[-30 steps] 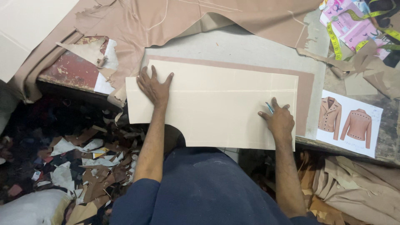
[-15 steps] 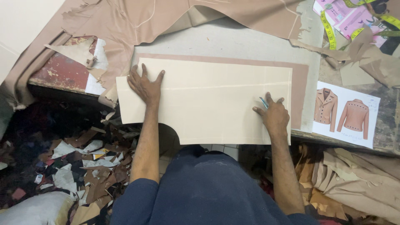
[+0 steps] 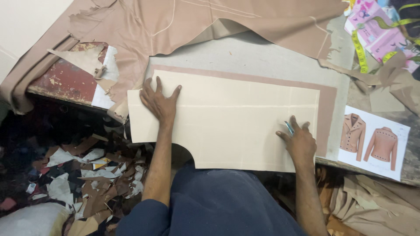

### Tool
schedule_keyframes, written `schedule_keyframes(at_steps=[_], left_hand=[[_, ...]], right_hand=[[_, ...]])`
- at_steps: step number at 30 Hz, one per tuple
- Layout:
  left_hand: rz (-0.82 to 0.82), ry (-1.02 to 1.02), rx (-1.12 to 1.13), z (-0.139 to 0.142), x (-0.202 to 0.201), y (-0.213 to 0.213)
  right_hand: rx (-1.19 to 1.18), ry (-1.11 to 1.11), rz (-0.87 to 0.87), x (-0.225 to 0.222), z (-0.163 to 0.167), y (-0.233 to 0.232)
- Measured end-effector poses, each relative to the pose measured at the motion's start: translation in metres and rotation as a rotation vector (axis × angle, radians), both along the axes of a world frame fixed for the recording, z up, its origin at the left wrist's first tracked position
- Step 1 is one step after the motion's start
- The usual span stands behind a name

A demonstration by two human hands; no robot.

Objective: The person spreads a leather hide flat on the work table and smooths it by hand. They place large paper pattern pieces over the hide, reposition and align them, and trace around the patterns with a marking pen, then lay a printed sheet over the leather and pull the hide edge taut across it.

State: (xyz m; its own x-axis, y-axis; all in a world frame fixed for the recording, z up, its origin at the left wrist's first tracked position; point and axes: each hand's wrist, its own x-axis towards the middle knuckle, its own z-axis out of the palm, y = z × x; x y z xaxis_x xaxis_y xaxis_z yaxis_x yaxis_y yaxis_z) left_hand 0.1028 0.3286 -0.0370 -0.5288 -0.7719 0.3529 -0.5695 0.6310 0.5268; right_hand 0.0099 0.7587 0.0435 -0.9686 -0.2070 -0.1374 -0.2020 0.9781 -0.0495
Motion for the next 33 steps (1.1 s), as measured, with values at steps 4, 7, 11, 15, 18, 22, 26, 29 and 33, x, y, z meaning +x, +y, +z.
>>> schedule_keyframes(at_steps=[4,7,11,15,18,22,26,29,33], left_hand=[[-0.004,0.0,0.019,-0.001,0.0,-0.003],[0.0,-0.011,0.034,0.002,0.003,-0.001],[0.006,0.011,0.023,0.004,0.003,-0.001],[0.005,-0.008,0.013,0.001,0.004,-0.002],[-0.005,-0.006,0.009,-0.003,0.003,-0.004],[-0.011,-0.015,0.001,-0.008,0.003,-0.004],[-0.007,-0.01,0.001,-0.011,0.002,-0.005],[-0.008,-0.012,0.016,-0.012,0.002,-0.005],[-0.004,-0.015,0.011,-0.008,0.004,-0.003]], right_hand=[[0.01,0.003,-0.014,-0.002,-0.006,-0.003],[0.025,-0.01,-0.017,-0.003,-0.007,-0.005],[0.019,0.001,-0.027,-0.003,-0.006,-0.009],[0.026,-0.007,-0.026,-0.002,-0.004,-0.009],[0.011,0.02,-0.017,-0.001,0.0,-0.005],[-0.082,-0.032,-0.127,0.003,0.008,0.001],[-0.128,-0.125,-0.232,0.006,0.013,0.006],[-0.106,-0.096,-0.21,0.006,0.012,0.008],[-0.095,-0.082,-0.211,0.007,0.011,0.009]])
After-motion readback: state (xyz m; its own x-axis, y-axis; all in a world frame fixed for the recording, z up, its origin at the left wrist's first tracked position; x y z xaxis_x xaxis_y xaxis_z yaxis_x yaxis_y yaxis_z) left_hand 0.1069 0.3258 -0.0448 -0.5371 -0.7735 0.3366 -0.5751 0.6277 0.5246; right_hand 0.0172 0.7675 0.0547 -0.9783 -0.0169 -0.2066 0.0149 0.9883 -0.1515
